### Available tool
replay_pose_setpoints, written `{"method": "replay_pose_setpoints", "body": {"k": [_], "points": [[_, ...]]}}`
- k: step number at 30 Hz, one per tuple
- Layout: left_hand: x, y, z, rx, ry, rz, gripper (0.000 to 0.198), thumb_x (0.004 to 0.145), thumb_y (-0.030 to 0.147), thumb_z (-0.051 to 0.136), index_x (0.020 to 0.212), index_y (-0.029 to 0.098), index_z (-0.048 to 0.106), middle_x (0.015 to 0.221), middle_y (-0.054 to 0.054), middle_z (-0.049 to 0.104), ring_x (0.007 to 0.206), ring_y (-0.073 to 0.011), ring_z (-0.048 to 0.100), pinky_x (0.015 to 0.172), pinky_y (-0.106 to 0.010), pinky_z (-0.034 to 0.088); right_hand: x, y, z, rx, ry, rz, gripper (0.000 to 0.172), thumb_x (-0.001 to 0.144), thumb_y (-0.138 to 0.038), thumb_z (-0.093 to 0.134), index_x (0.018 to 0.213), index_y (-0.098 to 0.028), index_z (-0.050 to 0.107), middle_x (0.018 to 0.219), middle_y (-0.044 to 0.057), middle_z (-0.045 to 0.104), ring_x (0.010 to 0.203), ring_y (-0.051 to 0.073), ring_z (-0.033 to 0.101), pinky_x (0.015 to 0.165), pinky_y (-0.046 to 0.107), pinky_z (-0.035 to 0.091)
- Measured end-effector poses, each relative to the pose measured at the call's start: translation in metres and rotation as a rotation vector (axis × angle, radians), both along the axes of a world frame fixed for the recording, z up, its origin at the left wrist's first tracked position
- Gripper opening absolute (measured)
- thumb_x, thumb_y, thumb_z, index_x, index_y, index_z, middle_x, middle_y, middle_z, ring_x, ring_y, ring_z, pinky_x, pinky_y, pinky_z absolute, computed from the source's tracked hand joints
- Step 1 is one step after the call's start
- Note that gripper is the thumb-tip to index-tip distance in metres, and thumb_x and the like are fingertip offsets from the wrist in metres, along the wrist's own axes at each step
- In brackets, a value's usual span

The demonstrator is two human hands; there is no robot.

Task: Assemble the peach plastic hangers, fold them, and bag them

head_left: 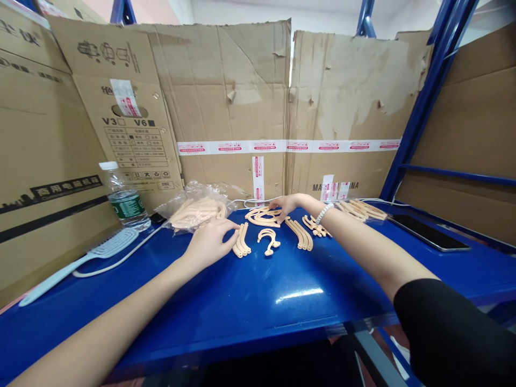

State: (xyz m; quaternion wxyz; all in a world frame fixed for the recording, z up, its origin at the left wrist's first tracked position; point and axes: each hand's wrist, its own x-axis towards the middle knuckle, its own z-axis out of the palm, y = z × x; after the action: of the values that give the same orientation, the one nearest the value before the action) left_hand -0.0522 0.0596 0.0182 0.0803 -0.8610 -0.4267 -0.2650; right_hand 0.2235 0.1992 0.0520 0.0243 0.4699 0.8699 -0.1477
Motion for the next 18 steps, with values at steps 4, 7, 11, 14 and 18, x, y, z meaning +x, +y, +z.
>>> {"method": "replay_pose_setpoints", "body": {"k": [4,7,11,14,18], "points": [[-0.001,0.0,-0.001,-0.001,0.004,0.001,0.025,0.091,0.033,0.048,0.1,0.022,0.069,0.104,-0.003,0.072,0.098,-0.0229,0.066,0.087,-0.037,0.051,-0.004,0.007,-0.005,0.011,-0.009,-0.022,0.079,0.054,-0.028,0.084,0.128,-0.014,0.057,0.129,0.014,0.06,0.11,0.028,0.061,0.091,0.033,0.049],[-0.001,0.001,-0.001,0.001,0.002,0.001,0.025,0.091,0.033,0.048,0.099,0.021,0.069,0.103,-0.003,0.073,0.097,-0.0233,0.066,0.085,-0.038,0.052,-0.005,0.011,-0.008,0.034,0.0,-0.032,0.076,0.054,-0.028,0.083,0.125,-0.013,0.059,0.125,0.014,0.063,0.105,0.027,0.063,0.087,0.032,0.05],[-0.001,0.002,-0.002,0.003,-0.002,-0.001,0.026,0.091,0.034,0.048,0.098,0.022,0.07,0.103,-0.003,0.073,0.098,-0.0232,0.066,0.087,-0.038,0.051,-0.001,0.014,-0.011,0.065,0.038,-0.033,0.072,0.058,-0.028,0.078,0.125,-0.011,0.059,0.113,0.012,0.068,0.093,0.024,0.065,0.076,0.028,0.049],[-0.001,0.003,-0.004,0.011,0.0,-0.006,0.026,0.091,0.035,0.048,0.098,0.022,0.07,0.103,-0.003,0.073,0.099,-0.0228,0.066,0.087,-0.036,0.051,0.003,0.014,-0.014,0.066,0.052,-0.034,0.06,0.059,-0.03,0.077,0.115,-0.011,0.066,0.102,0.009,0.071,0.086,0.022,0.065,0.07,0.027,0.048],[-0.002,0.004,-0.006,0.019,0.009,-0.015,0.027,0.091,0.034,0.047,0.098,0.022,0.07,0.103,-0.003,0.073,0.098,-0.0225,0.066,0.088,-0.036,0.05,0.006,0.011,-0.016,0.049,0.061,-0.045,0.038,0.058,-0.03,0.078,0.092,-0.012,0.073,0.085,0.006,0.072,0.076,0.021,0.063,0.063,0.026,0.044]]}}
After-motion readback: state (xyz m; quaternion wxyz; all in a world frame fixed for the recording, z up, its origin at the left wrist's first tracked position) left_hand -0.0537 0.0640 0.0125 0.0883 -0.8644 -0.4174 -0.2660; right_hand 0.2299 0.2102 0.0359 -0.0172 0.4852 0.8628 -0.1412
